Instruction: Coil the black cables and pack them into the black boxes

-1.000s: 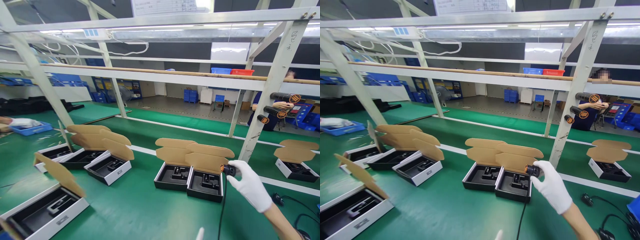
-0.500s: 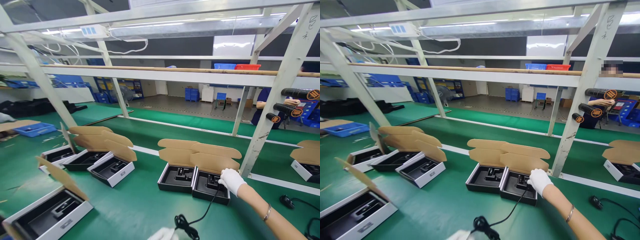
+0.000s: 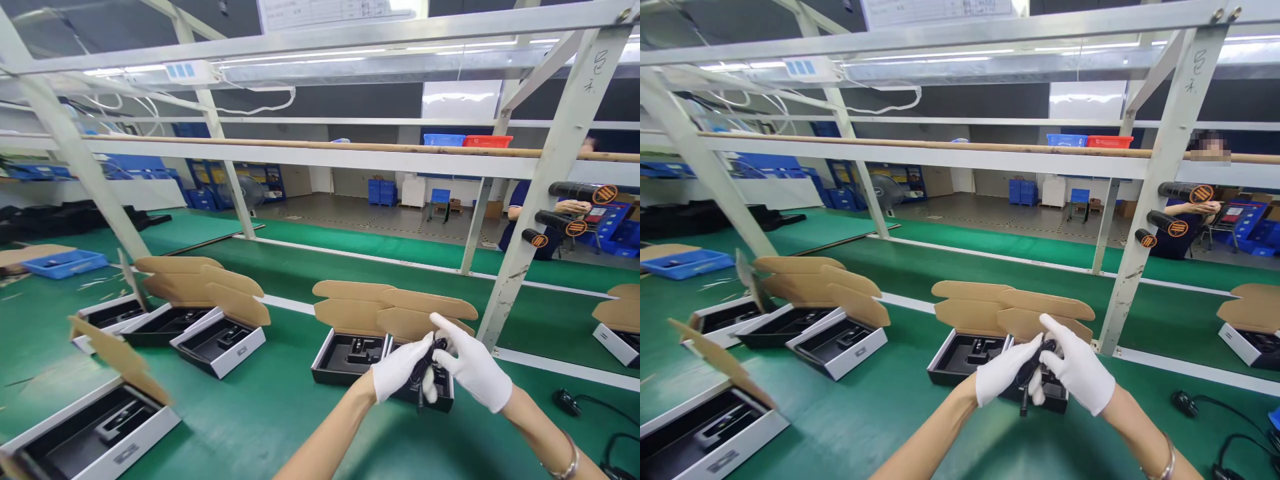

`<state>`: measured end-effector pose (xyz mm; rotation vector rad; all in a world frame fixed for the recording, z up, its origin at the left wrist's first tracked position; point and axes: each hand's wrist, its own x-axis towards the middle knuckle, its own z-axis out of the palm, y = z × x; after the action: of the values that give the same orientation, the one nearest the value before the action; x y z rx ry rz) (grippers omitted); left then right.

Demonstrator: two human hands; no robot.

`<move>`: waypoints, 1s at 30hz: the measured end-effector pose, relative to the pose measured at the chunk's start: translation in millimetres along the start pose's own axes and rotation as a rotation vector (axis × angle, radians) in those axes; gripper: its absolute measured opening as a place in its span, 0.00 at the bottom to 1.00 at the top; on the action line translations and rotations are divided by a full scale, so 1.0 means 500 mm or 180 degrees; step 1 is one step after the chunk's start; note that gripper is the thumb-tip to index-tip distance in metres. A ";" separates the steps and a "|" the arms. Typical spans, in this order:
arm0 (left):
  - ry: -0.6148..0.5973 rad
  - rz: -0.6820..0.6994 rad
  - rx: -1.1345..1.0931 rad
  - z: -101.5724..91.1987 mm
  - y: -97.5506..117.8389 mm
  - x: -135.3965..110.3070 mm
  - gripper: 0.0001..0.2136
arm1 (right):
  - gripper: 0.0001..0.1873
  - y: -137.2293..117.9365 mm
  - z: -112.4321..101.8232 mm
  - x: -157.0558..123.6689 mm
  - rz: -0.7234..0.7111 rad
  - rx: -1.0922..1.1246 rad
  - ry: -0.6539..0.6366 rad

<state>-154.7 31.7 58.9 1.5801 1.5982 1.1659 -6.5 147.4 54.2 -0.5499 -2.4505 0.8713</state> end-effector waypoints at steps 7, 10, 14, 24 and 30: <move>-0.0777 0.0018 0.1109 -0.036 -0.090 0.058 0.19 | 0.14 0.096 0.039 -0.006 0.0421 -0.2145 -0.0874; -0.0777 0.0274 0.1716 -0.025 -0.165 0.059 0.15 | 0.15 0.109 0.085 0.013 0.0708 -0.2465 -0.1171; -0.0613 0.0685 0.2444 0.021 -0.233 0.024 0.22 | 0.17 0.103 0.116 0.028 0.0632 -0.2527 -0.1328; 0.1514 -0.0453 0.3553 -0.122 -0.195 -0.094 0.23 | 0.10 0.195 0.135 -0.169 0.0391 -0.2604 -0.0832; 0.2136 -0.2272 0.3831 -0.353 -0.285 -0.210 0.26 | 0.11 0.146 0.135 -0.007 0.0672 -0.2534 -0.0912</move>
<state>-363.9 -87.9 -7.8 0.9087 3.3118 0.2439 -26.0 165.7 -41.6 -1.0219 -3.0072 -0.0137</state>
